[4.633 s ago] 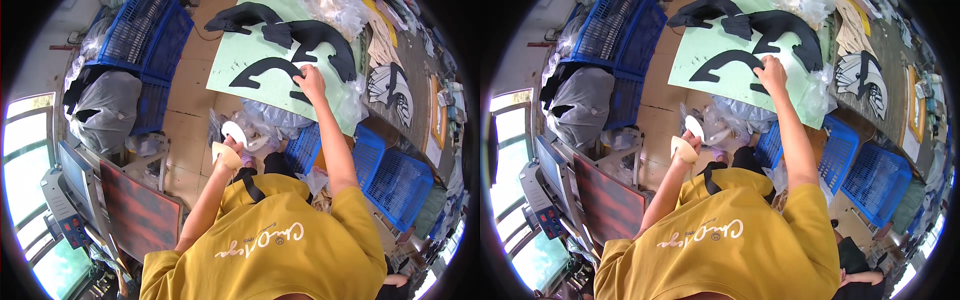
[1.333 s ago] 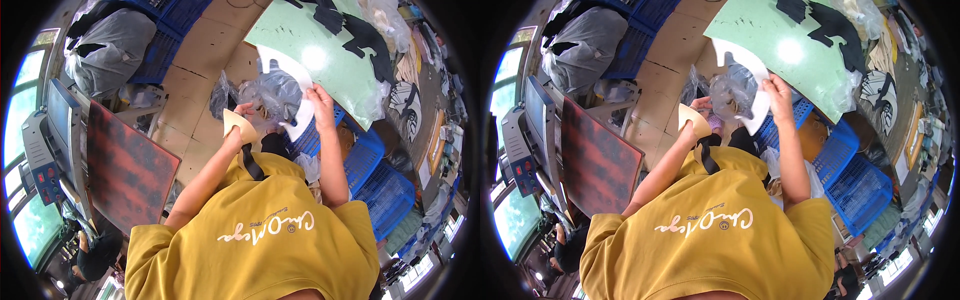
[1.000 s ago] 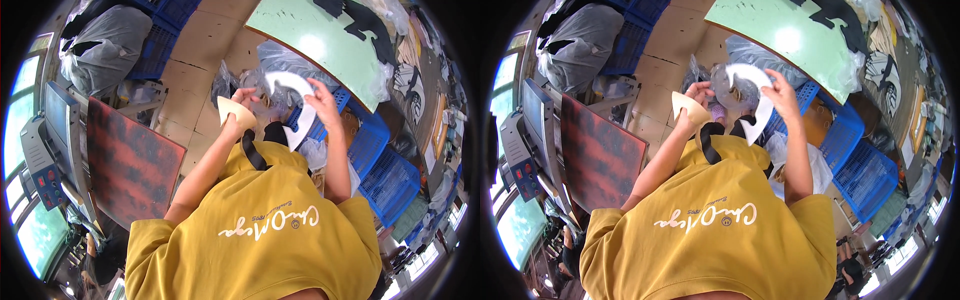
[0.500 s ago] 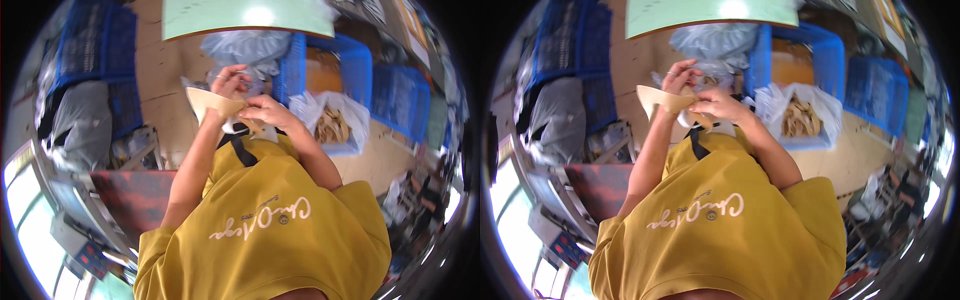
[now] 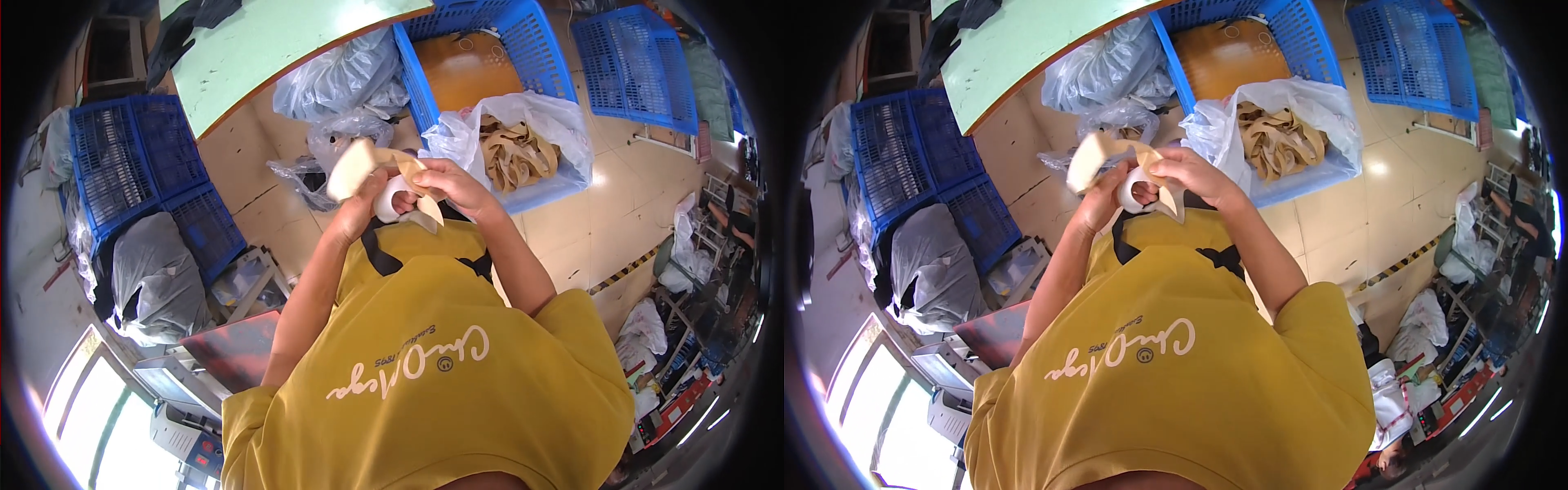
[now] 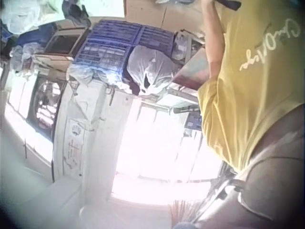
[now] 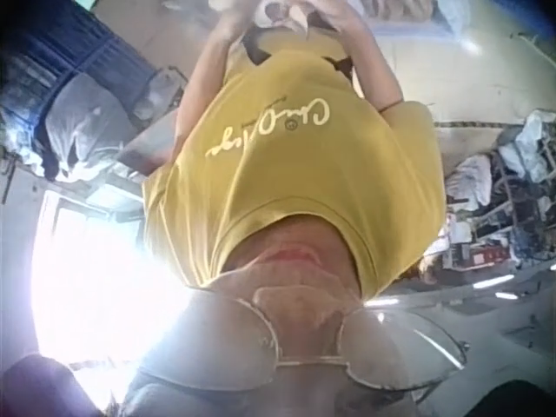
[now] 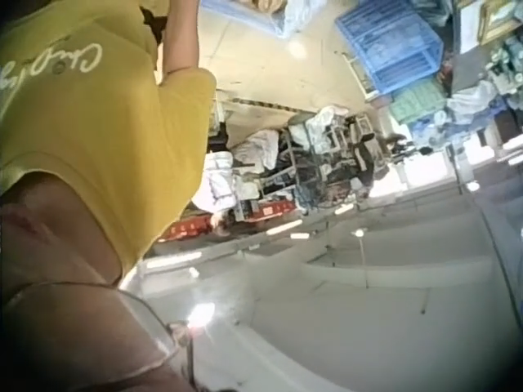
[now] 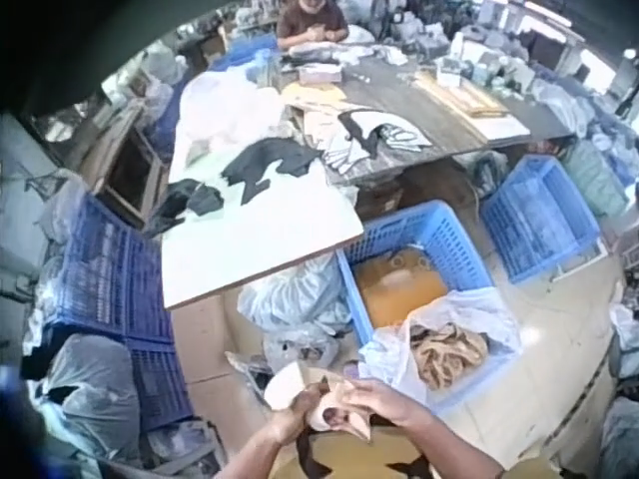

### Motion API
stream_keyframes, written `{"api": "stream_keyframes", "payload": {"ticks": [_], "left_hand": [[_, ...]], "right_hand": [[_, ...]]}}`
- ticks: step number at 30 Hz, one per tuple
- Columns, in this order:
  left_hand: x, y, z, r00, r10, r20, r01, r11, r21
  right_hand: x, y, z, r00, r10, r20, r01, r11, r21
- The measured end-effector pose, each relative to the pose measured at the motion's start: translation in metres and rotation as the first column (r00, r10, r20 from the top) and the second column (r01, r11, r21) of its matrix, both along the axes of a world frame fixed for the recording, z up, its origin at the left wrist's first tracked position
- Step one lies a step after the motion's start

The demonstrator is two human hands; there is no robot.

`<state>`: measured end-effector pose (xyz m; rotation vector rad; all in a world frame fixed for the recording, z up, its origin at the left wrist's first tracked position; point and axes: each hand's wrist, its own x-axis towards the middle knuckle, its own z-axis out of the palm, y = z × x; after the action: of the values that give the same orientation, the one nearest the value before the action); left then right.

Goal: Organize and sort various shoe upper components into plastic bags and crates.

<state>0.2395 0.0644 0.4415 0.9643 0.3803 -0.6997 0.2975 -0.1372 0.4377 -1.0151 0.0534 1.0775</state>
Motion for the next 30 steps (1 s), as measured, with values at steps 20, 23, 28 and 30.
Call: {"api": "stream_keyframes", "payload": {"ticks": [20, 23, 28, 30], "left_hand": [[-0.026, 0.010, -0.036, 0.968, 0.218, -0.121, -0.124, 0.841, 0.526], [-0.013, -0.002, -0.049, 0.971, 0.189, -0.147, -0.094, 0.865, 0.493], [-0.008, 0.001, -0.045, 0.999, 0.044, -0.023, -0.024, 0.838, 0.545], [-0.007, -0.001, -0.031, 0.999, 0.048, -0.021, -0.030, 0.856, 0.516]], "right_hand": [[0.009, -0.152, -0.298, 0.881, 0.271, 0.387, 0.363, 0.134, -0.922], [0.003, -0.166, -0.358, 0.965, 0.252, 0.071, -0.044, 0.423, -0.905], [0.021, -0.150, -0.341, 0.959, 0.282, 0.018, -0.107, 0.421, -0.901], [0.024, -0.133, -0.302, 0.937, 0.340, 0.084, 0.011, 0.209, -0.978]]}}
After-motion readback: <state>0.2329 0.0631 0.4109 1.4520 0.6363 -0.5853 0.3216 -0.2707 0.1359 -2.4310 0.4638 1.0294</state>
